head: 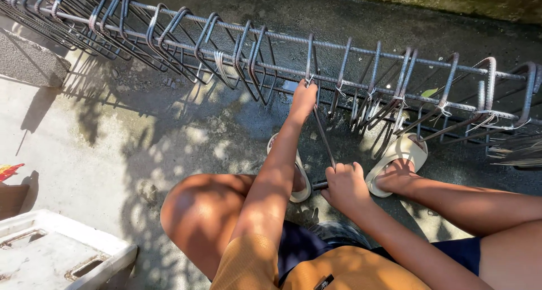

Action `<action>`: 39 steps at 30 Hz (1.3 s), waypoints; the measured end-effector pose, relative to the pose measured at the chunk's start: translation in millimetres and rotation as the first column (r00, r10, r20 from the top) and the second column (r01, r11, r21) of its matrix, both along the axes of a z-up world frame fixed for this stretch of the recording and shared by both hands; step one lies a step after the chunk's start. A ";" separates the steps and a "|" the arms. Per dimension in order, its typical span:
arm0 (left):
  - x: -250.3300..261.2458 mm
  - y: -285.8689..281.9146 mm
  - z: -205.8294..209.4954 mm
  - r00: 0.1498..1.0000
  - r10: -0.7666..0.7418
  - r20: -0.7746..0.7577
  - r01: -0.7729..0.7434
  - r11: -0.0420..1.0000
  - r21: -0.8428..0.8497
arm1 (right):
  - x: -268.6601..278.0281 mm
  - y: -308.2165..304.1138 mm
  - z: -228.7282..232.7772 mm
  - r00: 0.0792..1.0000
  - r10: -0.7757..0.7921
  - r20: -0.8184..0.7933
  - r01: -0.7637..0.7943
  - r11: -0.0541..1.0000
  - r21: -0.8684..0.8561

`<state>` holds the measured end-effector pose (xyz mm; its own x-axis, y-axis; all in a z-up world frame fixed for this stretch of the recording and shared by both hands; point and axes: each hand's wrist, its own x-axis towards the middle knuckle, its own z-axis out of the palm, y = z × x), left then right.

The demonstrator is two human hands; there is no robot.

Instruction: Tying rebar intersections together using wire ties and a manual hook tool

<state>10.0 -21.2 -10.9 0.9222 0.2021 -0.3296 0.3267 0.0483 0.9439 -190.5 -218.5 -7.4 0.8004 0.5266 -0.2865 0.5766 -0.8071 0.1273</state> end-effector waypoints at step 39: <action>-12.6 -9.3 -7.2 0.977 0.049 0.208 0.065 0.861 -0.505 | -4.1 -17.3 -40.8 0.103 0.382 -0.918 0.798 -0.583 -0.153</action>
